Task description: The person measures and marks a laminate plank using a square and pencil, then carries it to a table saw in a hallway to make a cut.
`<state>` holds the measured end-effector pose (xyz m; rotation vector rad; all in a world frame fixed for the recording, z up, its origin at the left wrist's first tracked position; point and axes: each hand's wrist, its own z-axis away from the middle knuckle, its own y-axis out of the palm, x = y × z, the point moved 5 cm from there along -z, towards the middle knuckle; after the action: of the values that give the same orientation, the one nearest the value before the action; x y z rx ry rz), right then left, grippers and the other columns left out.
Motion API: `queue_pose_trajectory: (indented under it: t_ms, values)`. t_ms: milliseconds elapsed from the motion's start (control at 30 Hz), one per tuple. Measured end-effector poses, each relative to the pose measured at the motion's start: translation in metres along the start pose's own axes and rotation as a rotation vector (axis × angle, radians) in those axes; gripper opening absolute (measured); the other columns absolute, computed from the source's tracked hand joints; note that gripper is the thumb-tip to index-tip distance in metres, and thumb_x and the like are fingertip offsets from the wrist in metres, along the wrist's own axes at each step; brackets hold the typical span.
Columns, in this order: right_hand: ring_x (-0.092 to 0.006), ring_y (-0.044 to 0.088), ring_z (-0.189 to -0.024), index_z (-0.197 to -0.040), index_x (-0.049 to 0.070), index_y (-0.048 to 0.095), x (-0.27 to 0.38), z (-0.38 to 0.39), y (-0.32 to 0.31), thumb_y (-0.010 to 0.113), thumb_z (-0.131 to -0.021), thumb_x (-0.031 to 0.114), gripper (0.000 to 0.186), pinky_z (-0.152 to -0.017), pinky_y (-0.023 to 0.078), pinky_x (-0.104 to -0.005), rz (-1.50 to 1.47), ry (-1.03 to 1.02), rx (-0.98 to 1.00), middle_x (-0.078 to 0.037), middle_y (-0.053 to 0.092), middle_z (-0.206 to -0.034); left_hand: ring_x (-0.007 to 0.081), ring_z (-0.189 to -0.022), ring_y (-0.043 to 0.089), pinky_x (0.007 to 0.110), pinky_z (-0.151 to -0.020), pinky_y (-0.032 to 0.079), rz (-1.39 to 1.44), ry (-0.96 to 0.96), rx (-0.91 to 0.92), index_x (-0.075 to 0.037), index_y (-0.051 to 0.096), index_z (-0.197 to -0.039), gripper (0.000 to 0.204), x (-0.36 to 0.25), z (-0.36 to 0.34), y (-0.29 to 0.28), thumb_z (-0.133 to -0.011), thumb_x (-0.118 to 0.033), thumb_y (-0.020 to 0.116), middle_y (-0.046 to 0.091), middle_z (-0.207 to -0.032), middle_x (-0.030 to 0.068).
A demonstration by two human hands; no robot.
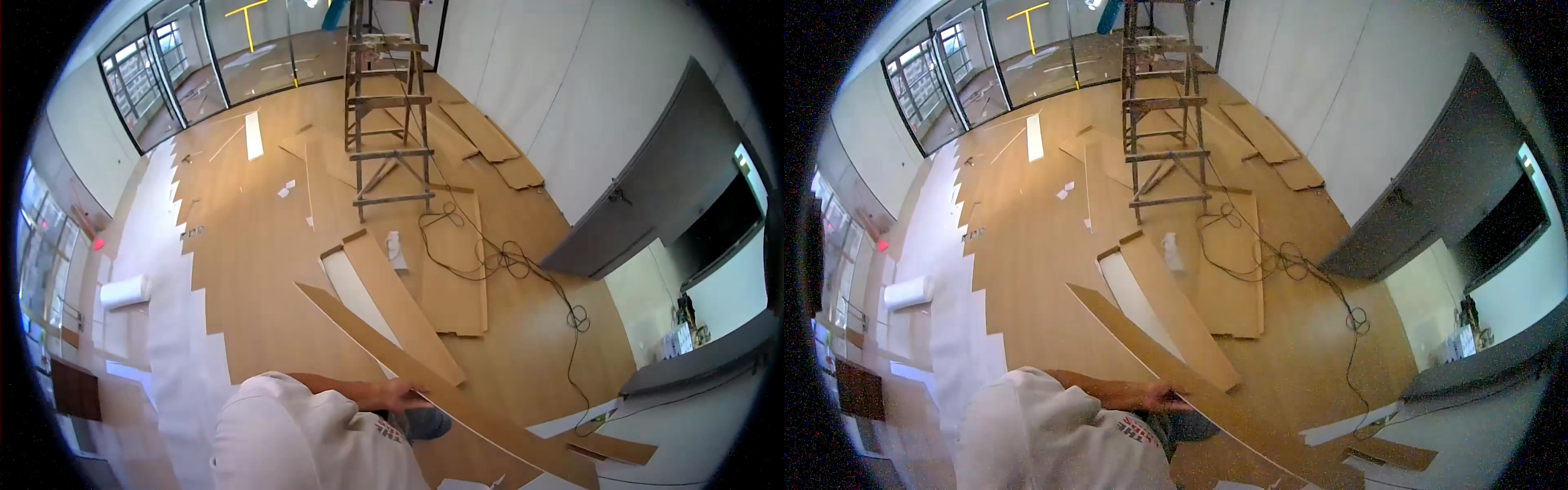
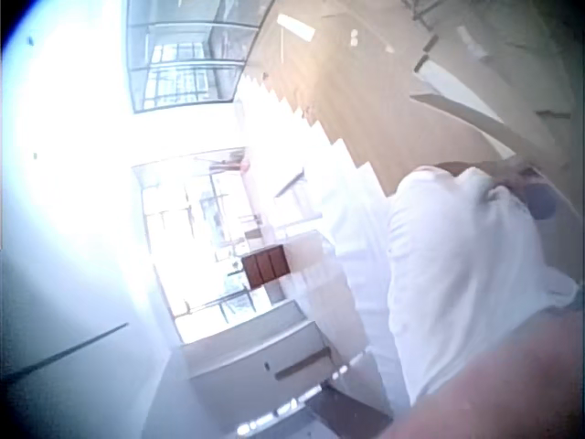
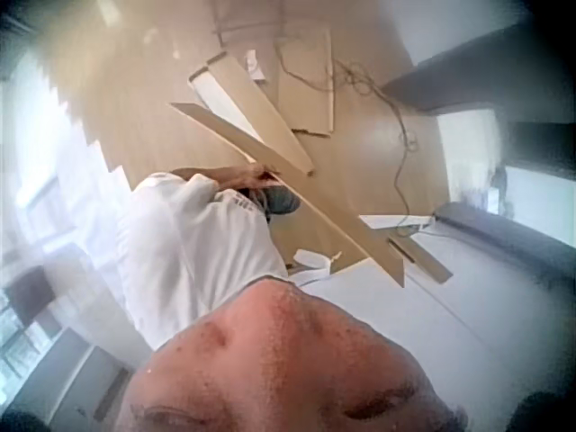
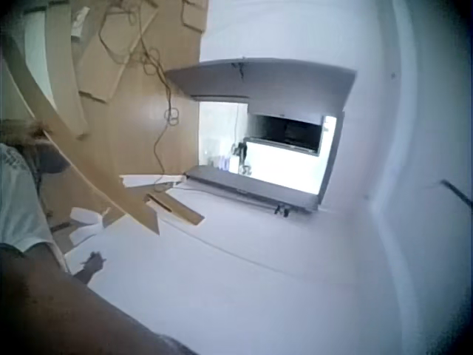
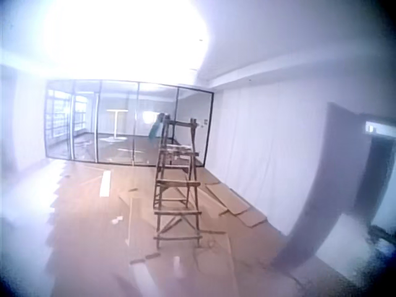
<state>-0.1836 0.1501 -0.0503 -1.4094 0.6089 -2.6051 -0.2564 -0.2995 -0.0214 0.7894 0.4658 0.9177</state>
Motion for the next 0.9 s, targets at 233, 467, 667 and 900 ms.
queue_pose_trajectory:
  t_ms: [233, 467, 667, 900]
  values:
    - [-0.0178, 0.063, -0.065, -0.107, 0.006, 0.069, -0.099, -0.023, -0.117, 0.06, -0.095, 0.029, 0.028, -0.053, 0.05, -0.0326, -0.061, -0.037, -0.044, -0.008, 0.069, -0.078, 0.0299, -0.121, 0.058, 0.039, -0.104, 0.053, 0.004, 0.072, -0.096, 0.004, 0.055, -0.128, 0.035, 0.024, -0.106, 0.052, -0.095, -0.006, 0.059, 0.059, -0.132, 0.0179]
    - [-0.0275, 0.062, -0.053, -0.105, -0.003, 0.067, -0.154, -0.143, -0.165, 0.054, -0.102, 0.036, 0.042, -0.048, 0.051, -0.0393, -0.474, 0.549, -0.183, -0.017, 0.067, -0.076, 0.0305, -0.116, 0.059, 0.046, -0.103, 0.053, 0.033, 0.035, -0.215, 0.001, 0.061, -0.118, 0.026, 0.025, -0.279, 0.148, -0.094, -0.009, 0.061, 0.064, -0.121, 0.0154]
    - [-0.0209, 0.058, -0.051, -0.093, -0.005, 0.068, -0.19, -0.168, -0.238, 0.055, -0.097, 0.019, 0.028, -0.044, 0.045, -0.0323, -0.663, 0.668, -0.41, -0.011, 0.066, -0.071, 0.032, -0.12, 0.058, 0.048, -0.111, 0.046, 0.07, 0.128, -0.22, 0.001, 0.06, -0.118, 0.027, 0.024, -0.408, 0.276, -0.092, -0.005, 0.063, 0.064, -0.122, 0.0148]
    - [-0.0154, 0.057, -0.05, -0.091, 0.004, 0.069, -0.05, -0.319, -0.202, 0.065, -0.091, 0.022, 0.019, -0.044, 0.042, -0.0306, -0.781, 0.755, -0.303, -0.006, 0.066, -0.071, 0.0338, -0.122, 0.058, 0.042, -0.108, 0.051, 0.026, 0.175, -0.146, 0.011, 0.055, -0.124, 0.029, -0.034, -0.527, 0.398, -0.1, -0.005, 0.05, 0.06, -0.129, 0.0209]
